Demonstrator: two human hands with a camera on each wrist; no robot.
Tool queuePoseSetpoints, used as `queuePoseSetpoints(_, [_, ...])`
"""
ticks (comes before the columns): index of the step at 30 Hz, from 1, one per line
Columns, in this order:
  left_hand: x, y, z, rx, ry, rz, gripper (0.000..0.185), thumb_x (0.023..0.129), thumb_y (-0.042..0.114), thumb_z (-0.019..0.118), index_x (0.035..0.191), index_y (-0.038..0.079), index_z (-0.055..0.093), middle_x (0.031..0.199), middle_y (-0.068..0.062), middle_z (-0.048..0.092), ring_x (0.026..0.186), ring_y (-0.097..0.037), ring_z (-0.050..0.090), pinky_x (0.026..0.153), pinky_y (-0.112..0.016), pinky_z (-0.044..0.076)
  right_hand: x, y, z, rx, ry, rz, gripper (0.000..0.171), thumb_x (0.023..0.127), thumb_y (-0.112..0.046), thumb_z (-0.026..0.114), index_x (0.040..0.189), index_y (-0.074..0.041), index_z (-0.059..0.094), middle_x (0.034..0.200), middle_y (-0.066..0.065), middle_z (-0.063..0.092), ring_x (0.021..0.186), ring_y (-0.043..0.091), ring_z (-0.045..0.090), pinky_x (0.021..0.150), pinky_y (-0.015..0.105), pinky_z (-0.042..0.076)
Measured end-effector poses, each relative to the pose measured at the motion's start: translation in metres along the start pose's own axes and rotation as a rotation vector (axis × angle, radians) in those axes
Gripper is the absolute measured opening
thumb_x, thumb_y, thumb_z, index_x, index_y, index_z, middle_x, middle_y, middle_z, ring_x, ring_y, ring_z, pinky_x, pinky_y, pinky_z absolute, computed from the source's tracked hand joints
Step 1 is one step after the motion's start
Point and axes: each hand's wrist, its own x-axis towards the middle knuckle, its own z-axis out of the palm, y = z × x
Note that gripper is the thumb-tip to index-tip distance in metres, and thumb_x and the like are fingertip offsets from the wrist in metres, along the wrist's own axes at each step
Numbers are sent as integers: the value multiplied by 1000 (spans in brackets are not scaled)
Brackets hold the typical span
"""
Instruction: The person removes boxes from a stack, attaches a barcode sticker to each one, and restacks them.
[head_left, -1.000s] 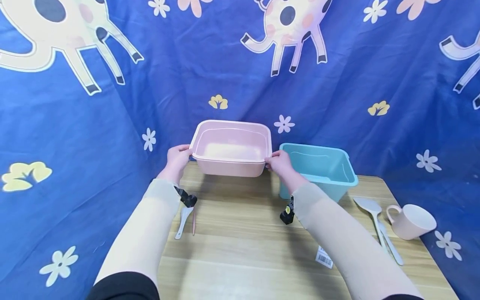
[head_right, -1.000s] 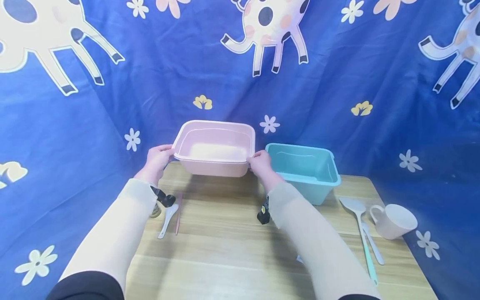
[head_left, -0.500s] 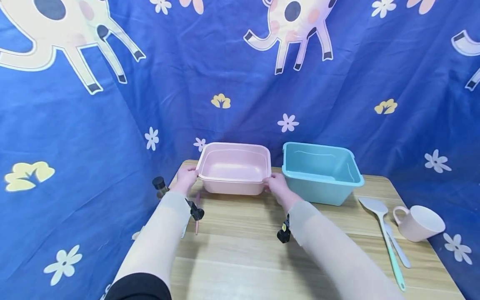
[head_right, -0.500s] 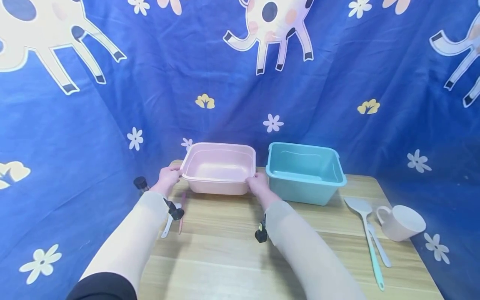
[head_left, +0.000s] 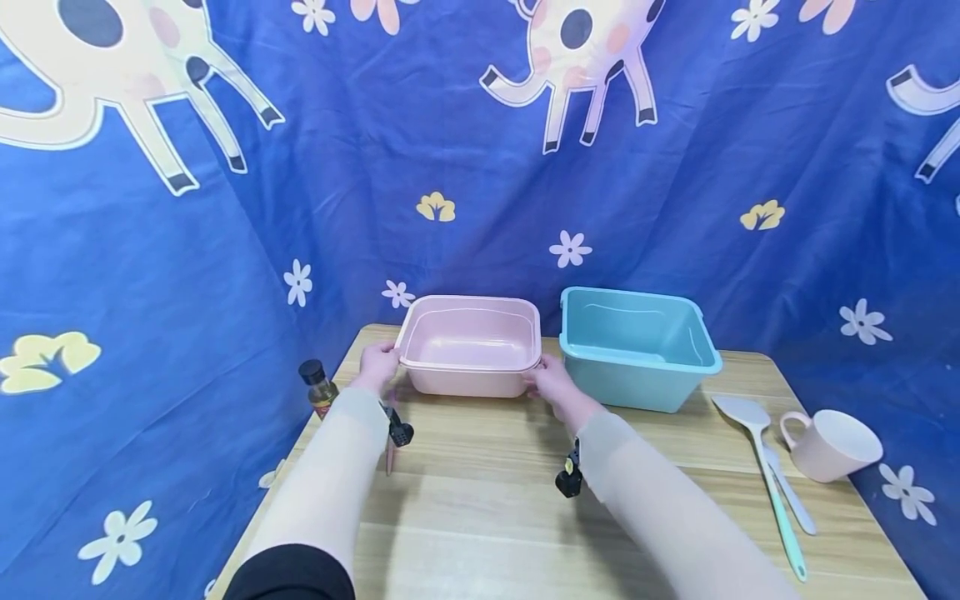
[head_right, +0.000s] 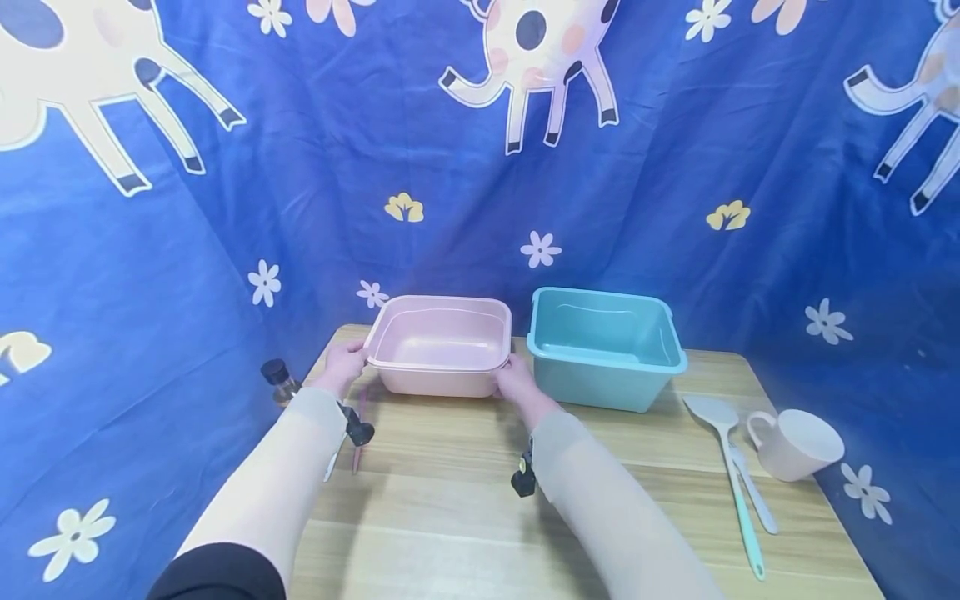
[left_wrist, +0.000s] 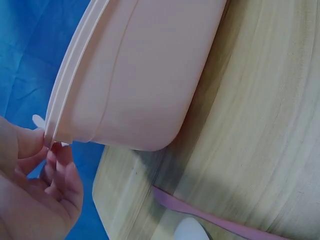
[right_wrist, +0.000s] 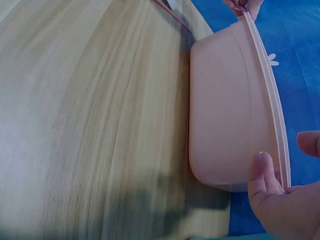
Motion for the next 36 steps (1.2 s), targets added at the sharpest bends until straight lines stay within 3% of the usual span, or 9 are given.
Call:
queuePoseSetpoints(3, [-4, 3, 7, 10, 62, -26, 52, 100, 21, 57, 146, -1, 43, 137, -22, 51, 119, -36, 49, 96, -46, 46, -4, 1, -12, -14, -23, 20, 52, 94, -1, 55, 142, 8, 39, 128, 24, 52, 101, 31, 60, 95, 49, 47])
queuePoseSetpoints(6, [-10, 13, 16, -27, 199, 17, 63, 95, 28, 66, 149, 6, 42, 129, -15, 51, 110, -29, 50, 90, -41, 47, -11, 2, -30, -32, -41, 8, 61, 96, -2, 54, 148, 10, 26, 135, 30, 47, 109, 40, 59, 95, 49, 47])
queuePoseSetpoints(9, [-20, 31, 30, -36, 339, 201, 56, 91, 26, 74, 139, 6, 54, 116, -13, 52, 105, -26, 53, 92, -36, 42, -24, 3, -57, -62, -51, -40, 55, 97, -3, 55, 145, 10, 32, 129, 32, 52, 100, 39, 63, 88, 45, 52])
queuePoseSetpoints(12, [-39, 53, 55, -70, 360, 382, 40, 88, 20, 77, 120, 2, 61, 105, -11, 54, 95, -25, 56, 85, -34, 45, -44, 4, -92, -96, -63, -82, 42, 96, -3, 56, 134, 12, 45, 114, 28, 61, 87, 30, 65, 81, 41, 55])
queuePoseSetpoints(18, [-96, 82, 125, -147, 118, 534, 24, 84, 11, 78, 98, 0, 61, 88, -9, 60, 80, -22, 58, 70, -31, 46, -86, 32, -175, -163, -13, -52, 32, 97, -5, 56, 121, 16, 53, 93, 14, 68, 81, 25, 67, 75, 37, 56])
queuePoseSetpoints(24, [-137, 70, 189, -155, -141, 582, 13, 86, 7, 75, 94, 3, 65, 87, -5, 63, 79, -21, 59, 69, -31, 51, -115, 74, -232, -139, 87, 101, 34, 98, -6, 54, 119, 20, 48, 89, 10, 67, 73, 17, 66, 68, 30, 56])
queuePoseSetpoints(29, [-171, 39, 239, -91, -347, 454, 9, 86, 8, 75, 92, 7, 68, 82, 2, 62, 74, -14, 57, 65, -28, 51, -134, 104, -247, -66, 64, 211, 31, 96, -2, 54, 114, 22, 49, 84, 15, 67, 69, 17, 66, 63, 27, 56])
queuePoseSetpoints(33, [-198, 14, 272, -57, -589, 274, 8, 87, 3, 72, 92, 3, 67, 79, -5, 65, 69, -25, 64, 61, -36, 55, -148, 123, -242, -45, 21, 282, 22, 92, -1, 56, 104, 18, 57, 82, 17, 68, 67, 19, 67, 63, 31, 57])
queuePoseSetpoints(36, [-214, 2, 288, 6, -700, 136, 8, 85, 2, 74, 89, 2, 68, 76, -9, 67, 67, -28, 67, 58, -39, 56, -155, 133, -237, -43, 8, 314, 19, 90, -1, 57, 99, 15, 61, 81, 16, 69, 66, 19, 68, 62, 33, 58])
